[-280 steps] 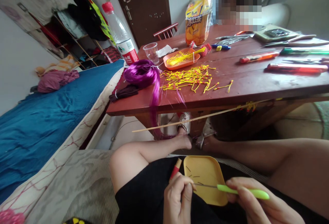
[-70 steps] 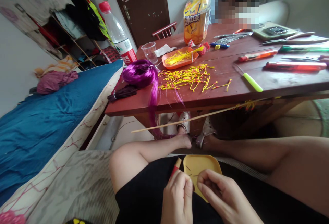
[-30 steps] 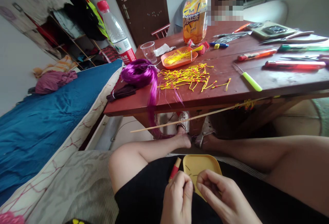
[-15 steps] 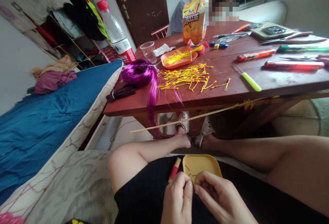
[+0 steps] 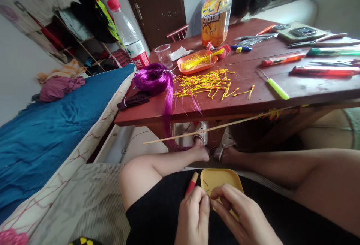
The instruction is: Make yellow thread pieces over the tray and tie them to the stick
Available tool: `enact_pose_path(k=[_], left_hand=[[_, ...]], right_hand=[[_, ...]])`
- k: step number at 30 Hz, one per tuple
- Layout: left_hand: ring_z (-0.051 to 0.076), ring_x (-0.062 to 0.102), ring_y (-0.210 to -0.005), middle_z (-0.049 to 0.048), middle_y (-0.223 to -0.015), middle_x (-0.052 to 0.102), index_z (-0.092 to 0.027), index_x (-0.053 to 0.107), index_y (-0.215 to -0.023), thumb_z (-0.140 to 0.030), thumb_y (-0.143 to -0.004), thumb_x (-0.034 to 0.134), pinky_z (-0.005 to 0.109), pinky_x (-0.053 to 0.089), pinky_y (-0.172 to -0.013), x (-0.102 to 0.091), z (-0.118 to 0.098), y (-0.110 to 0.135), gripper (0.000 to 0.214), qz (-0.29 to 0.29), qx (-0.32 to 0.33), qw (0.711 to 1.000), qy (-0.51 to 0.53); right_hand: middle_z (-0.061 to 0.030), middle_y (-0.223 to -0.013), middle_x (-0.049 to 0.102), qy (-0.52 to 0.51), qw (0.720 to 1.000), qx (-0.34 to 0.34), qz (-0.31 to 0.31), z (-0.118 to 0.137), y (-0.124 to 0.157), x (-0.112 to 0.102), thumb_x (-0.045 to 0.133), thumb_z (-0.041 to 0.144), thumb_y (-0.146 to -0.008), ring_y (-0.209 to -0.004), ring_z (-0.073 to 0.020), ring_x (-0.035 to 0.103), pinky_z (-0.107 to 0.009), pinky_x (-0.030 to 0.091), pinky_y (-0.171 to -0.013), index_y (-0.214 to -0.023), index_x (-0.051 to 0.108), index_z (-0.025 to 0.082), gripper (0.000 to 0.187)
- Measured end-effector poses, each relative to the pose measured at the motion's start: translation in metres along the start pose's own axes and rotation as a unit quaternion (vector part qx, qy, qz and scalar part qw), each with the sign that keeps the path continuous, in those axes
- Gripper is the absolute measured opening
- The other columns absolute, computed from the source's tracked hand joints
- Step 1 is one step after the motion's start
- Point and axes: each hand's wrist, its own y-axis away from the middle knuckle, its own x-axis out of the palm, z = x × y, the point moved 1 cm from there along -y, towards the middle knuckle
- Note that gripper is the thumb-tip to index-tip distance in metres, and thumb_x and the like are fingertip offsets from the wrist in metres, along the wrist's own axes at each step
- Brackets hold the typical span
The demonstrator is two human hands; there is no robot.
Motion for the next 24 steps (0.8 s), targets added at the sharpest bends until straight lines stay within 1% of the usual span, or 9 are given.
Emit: enact_pose_path(k=[3,7,9,12,15,19,24], left_hand=[[0.013,0.049,-0.057,-0.0033,-0.061,0.051,-0.020,0.049,-0.070,-0.032,-0.091,0.038,0.022,0.036,-0.057,-0.0006,-0.0012,-0.0008,0.026,0.007,-0.004,1.000,0.000],[0.013,0.049,-0.057,-0.0028,-0.062,0.052,-0.020,0.049,-0.070,-0.031,-0.091,0.036,0.022,0.037,-0.058,-0.0005,-0.0022,-0.0009,0.027,0.001,0.008,1.000,0.008],[0.013,0.050,-0.058,-0.0025,-0.062,0.053,-0.020,0.050,-0.071,-0.031,-0.091,0.036,0.022,0.037,-0.058,-0.0005,-0.0018,-0.0004,0.026,-0.009,0.005,1.000,0.007],[0.013,0.050,-0.058,-0.0028,-0.062,0.052,-0.020,0.049,-0.071,-0.031,-0.091,0.038,0.022,0.037,-0.058,-0.0008,-0.0011,0.0002,0.025,-0.005,-0.004,1.000,0.004],[0.013,0.051,-0.061,-0.0025,-0.064,0.053,-0.020,0.050,-0.072,-0.030,-0.091,0.037,0.022,0.037,-0.060,-0.0015,-0.0015,-0.0001,0.024,0.001,-0.004,1.000,0.005],[0.012,0.050,-0.058,-0.0036,-0.061,0.050,-0.020,0.048,-0.070,-0.029,-0.091,0.037,0.022,0.036,-0.058,-0.0028,-0.0035,-0.0012,0.025,0.016,-0.003,1.000,0.004],[0.013,0.053,-0.061,-0.0024,-0.065,0.054,-0.020,0.049,-0.072,-0.026,-0.091,0.037,0.022,0.037,-0.058,-0.0058,-0.0069,-0.0022,0.023,0.012,0.011,1.000,0.010]], right_hand=[[-0.0006,-0.070,0.053,0.011,1.000,-0.008,-0.009,-0.0021,0.0003,-0.0008,0.040,0.031,-0.090,-0.061,-0.0148,0.051,-0.025,0.039,-0.058,-0.075,0.051,0.022,0.020],[-0.0013,-0.073,0.055,0.039,0.999,-0.031,-0.005,-0.0032,0.0007,0.0001,0.041,0.025,-0.089,-0.065,-0.0163,0.053,-0.028,0.039,-0.062,-0.076,0.052,0.023,0.017],[-0.0016,-0.074,0.056,0.048,0.998,-0.038,-0.022,-0.0024,0.0008,0.0001,0.043,0.025,-0.089,-0.066,-0.0169,0.053,-0.029,0.040,-0.064,-0.080,0.053,0.023,0.014],[-0.0016,-0.073,0.055,0.060,0.996,-0.056,-0.042,-0.0009,0.0005,-0.0010,0.042,0.025,-0.089,-0.067,-0.0170,0.052,-0.029,0.040,-0.063,-0.079,0.051,0.023,0.014],[-0.0005,-0.070,0.054,0.089,0.991,-0.088,-0.035,-0.0008,-0.0009,-0.0037,0.039,0.020,-0.090,-0.064,-0.0166,0.051,-0.030,0.040,-0.062,-0.076,0.050,0.022,0.018],[-0.0005,-0.073,0.055,0.119,0.984,-0.130,-0.029,-0.0022,-0.0031,-0.0086,0.046,0.019,-0.088,-0.066,-0.0170,0.053,-0.028,0.043,-0.060,-0.083,0.050,0.022,0.007],[0.0001,-0.069,0.054,0.131,0.982,-0.138,-0.020,-0.0014,-0.0035,-0.0087,0.044,0.017,-0.089,-0.063,-0.0166,0.052,-0.029,0.044,-0.059,-0.080,0.048,0.022,0.011]])
